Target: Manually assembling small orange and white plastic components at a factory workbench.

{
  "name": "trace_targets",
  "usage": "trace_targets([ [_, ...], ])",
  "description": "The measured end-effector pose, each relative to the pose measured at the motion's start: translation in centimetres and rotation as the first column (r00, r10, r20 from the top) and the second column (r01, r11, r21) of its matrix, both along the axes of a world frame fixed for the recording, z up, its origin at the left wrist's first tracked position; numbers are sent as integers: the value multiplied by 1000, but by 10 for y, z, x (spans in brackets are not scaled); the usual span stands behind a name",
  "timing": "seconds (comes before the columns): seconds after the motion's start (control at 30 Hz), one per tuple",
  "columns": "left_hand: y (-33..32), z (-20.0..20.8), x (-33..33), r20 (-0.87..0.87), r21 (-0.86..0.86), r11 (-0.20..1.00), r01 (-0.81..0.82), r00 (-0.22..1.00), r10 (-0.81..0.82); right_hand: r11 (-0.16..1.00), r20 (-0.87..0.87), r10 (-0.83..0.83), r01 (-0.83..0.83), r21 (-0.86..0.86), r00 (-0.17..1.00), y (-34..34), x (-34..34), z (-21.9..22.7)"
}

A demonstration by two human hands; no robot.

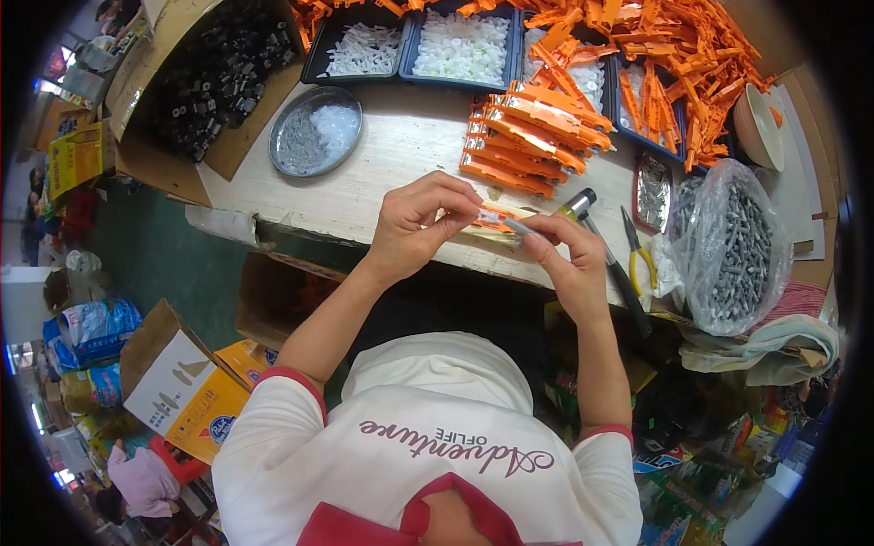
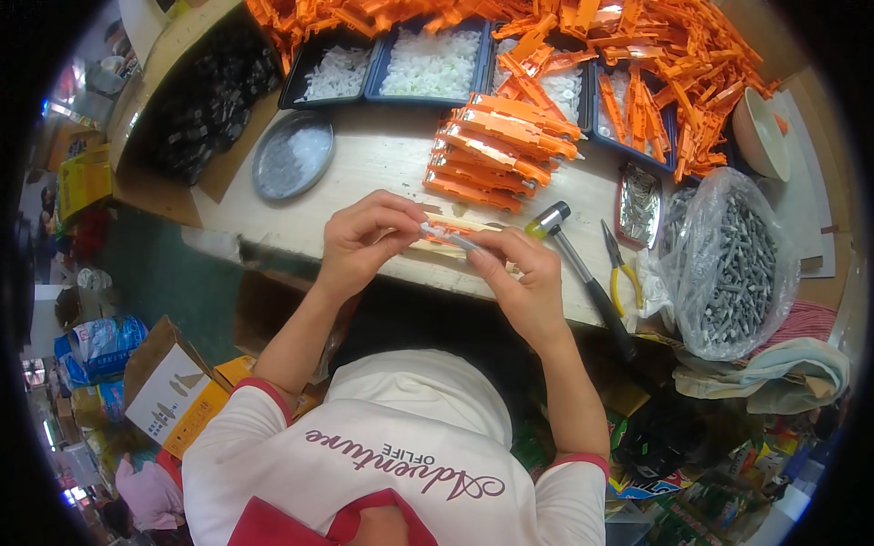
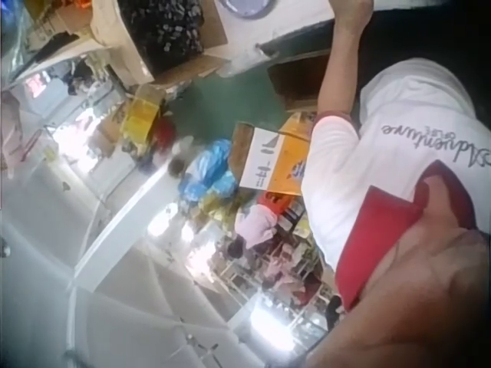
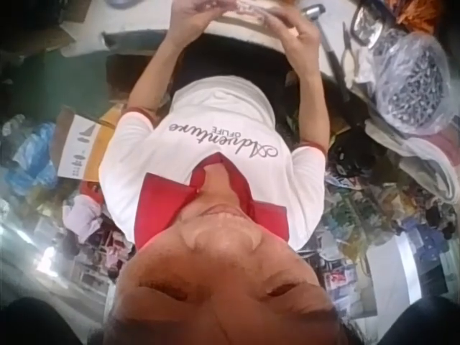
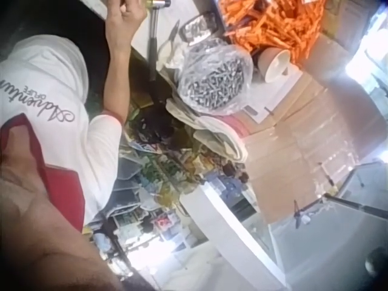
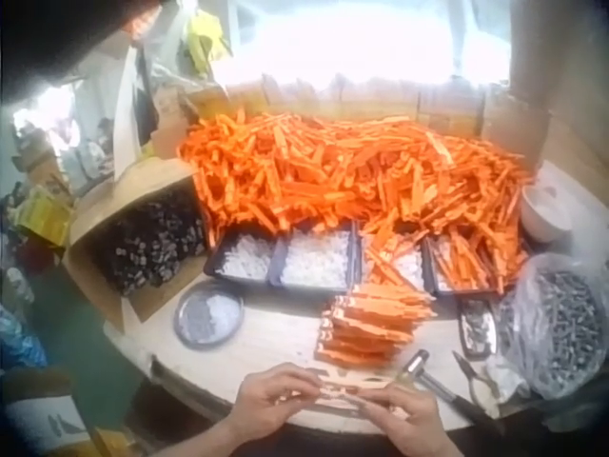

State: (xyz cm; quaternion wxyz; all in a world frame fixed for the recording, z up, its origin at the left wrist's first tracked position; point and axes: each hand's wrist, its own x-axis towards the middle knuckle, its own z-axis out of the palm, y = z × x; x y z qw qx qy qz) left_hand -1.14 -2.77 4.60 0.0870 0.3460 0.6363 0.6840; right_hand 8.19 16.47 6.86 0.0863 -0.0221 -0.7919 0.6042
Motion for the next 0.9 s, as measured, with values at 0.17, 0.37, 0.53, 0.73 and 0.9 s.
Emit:
trace_targets([
  [0.17, 7, 5, 5, -243, -64, 995, -73, 968, 55, 953, -113, -15, 48, 300, 994, -4, 0, 7],
  [0.37, 8, 10, 12, -382, -107, 983, -148, 919, 97, 925, -121, -13, 58, 376, 993, -8, -2, 10],
  [0.53, 6, 7, 12, -408, -84, 983, -166, 905, 118, 923, -109, -10, 51, 381, 994, -8, -4, 7],
  [0.73, -1, 2, 5, 523, 113, 990, 85, 842, -132, 831, -362, 110, 114, 544, 926, -8, -3, -6],
  [0.9, 0, 7, 1, 656, 88, 985, 148, 736, -169, 699, -473, 216, 202, 686, 854, -10, -2, -9],
])
